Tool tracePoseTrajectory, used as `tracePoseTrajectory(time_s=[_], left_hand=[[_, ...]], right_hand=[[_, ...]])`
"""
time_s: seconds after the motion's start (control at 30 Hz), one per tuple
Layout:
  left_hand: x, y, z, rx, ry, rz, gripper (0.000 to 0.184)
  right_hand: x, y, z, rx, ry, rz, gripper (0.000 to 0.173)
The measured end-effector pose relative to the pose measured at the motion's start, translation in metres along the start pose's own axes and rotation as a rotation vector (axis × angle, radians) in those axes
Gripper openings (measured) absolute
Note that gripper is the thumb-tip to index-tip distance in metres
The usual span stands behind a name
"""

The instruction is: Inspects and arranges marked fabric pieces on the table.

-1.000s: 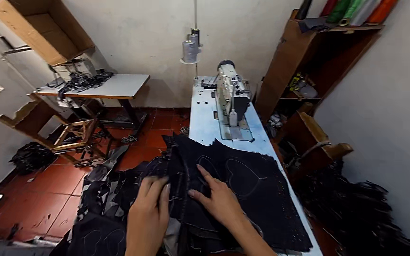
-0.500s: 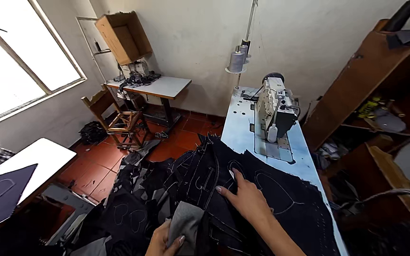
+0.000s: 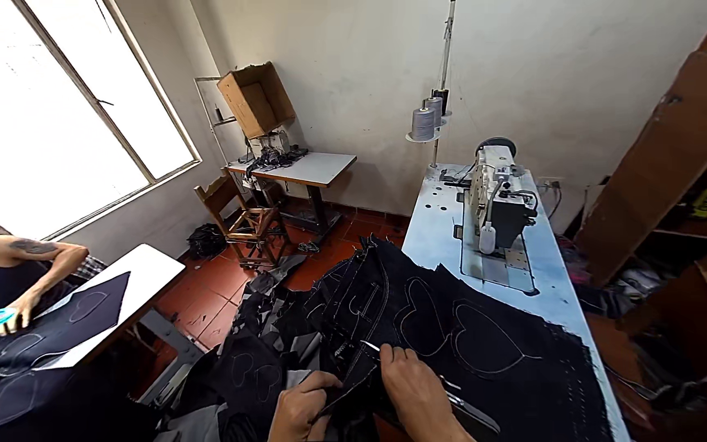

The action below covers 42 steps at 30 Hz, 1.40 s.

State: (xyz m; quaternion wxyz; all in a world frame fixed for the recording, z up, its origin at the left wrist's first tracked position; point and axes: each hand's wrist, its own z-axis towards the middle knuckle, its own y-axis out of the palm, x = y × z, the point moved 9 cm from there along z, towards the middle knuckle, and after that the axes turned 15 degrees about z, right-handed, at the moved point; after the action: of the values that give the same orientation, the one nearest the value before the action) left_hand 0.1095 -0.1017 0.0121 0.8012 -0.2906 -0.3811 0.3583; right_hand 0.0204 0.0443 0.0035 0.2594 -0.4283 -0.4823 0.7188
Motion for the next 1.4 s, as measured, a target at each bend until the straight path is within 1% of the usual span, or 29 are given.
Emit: tracePoseTrajectory(time_s=[0.07, 0.1, 0.2, 0.23, 0.27, 0.3, 0.37, 0.43, 0.47, 0.6, 0.7, 0.8, 0.83, 0.87, 0.9, 0.97, 1.0, 1.07, 1.17, 1.23, 1.33, 1.4], left_hand=[[0.009, -0.002, 0.000, 0.003, 0.008, 0.014, 0.033], [0.015, -0.001, 0.001, -0.003, 0.009, 0.038, 0.032], [0.028, 0.007, 0.002, -0.028, -0.022, 0.130, 0.028], [0.031, 0.009, 0.001, -0.026, -0.043, 0.152, 0.027], [0.033, 0.011, -0.001, -0.015, -0.070, 0.166, 0.027], [0.034, 0.011, -0.004, 0.004, -0.095, 0.166, 0.027], [0.036, 0.011, -0.008, 0.047, -0.137, 0.151, 0.028], [0.042, 0.012, -0.008, 0.052, -0.152, 0.159, 0.028], [0.046, 0.014, -0.008, 0.039, -0.153, 0.166, 0.027], [0.063, 0.019, -0.006, 0.018, -0.161, 0.192, 0.025], [0.062, 0.015, -0.008, 0.088, -0.168, 0.197, 0.027], [0.051, 0.003, -0.011, 0.187, -0.176, 0.161, 0.030], [0.046, 0.000, -0.011, 0.219, -0.176, 0.138, 0.030], [0.041, -0.004, -0.011, 0.252, -0.176, 0.118, 0.031], [0.037, -0.007, -0.010, 0.277, -0.172, 0.098, 0.032], [0.033, -0.010, -0.007, 0.294, -0.158, 0.071, 0.032], [0.034, -0.009, -0.007, 0.290, -0.147, 0.061, 0.033], [0.041, -0.001, -0.009, 0.254, -0.115, 0.050, 0.032], [0.064, 0.019, -0.011, 0.182, -0.064, 0.061, 0.024], [0.071, 0.028, -0.009, 0.166, -0.057, 0.057, 0.019], [0.058, 0.023, -0.011, 0.160, -0.098, 0.002, 0.019], [0.037, 0.012, -0.016, 0.179, -0.157, -0.068, 0.022]], right_hand=[[-0.008, 0.004, 0.006, 0.038, -0.113, -0.028, 0.014], [-0.010, 0.006, 0.009, 0.024, -0.127, -0.031, 0.014], [-0.002, 0.018, 0.016, -0.153, -0.015, 0.012, 0.025], [0.001, 0.021, 0.015, -0.200, 0.008, 0.023, 0.027], [0.002, 0.021, 0.014, -0.210, 0.001, 0.023, 0.028], [0.002, 0.019, 0.012, -0.181, -0.032, 0.019, 0.026], [0.001, 0.013, 0.006, -0.050, -0.130, 0.019, 0.021], [-0.003, 0.005, -0.001, 0.088, -0.199, 0.006, 0.014], [-0.006, 0.002, -0.004, 0.127, -0.219, -0.004, 0.013], [-0.010, 0.000, -0.011, 0.157, -0.246, -0.024, 0.018], [-0.004, 0.003, -0.012, 0.129, -0.200, -0.003, 0.020], [0.004, 0.009, -0.004, -0.053, -0.053, -0.028, 0.026], [0.005, 0.007, -0.003, -0.056, -0.043, -0.042, 0.026], [0.003, 0.003, -0.002, -0.021, -0.057, -0.059, 0.024], [0.001, 0.000, -0.003, 0.055, -0.105, -0.082, 0.021], [-0.005, -0.006, -0.006, 0.243, -0.263, -0.124, 0.012], [-0.009, -0.006, -0.006, 0.295, -0.325, -0.139, 0.010], [-0.017, -0.006, -0.006, 0.316, -0.391, -0.153, 0.008], [-0.029, 0.000, -0.004, 0.216, -0.415, -0.170, 0.010], [-0.028, 0.009, -0.003, 0.177, -0.426, -0.233, 0.011], [-0.014, 0.013, 0.003, -0.035, -0.237, -0.252, 0.016], [-0.008, 0.005, 0.004, -0.085, -0.178, -0.214, 0.018]])
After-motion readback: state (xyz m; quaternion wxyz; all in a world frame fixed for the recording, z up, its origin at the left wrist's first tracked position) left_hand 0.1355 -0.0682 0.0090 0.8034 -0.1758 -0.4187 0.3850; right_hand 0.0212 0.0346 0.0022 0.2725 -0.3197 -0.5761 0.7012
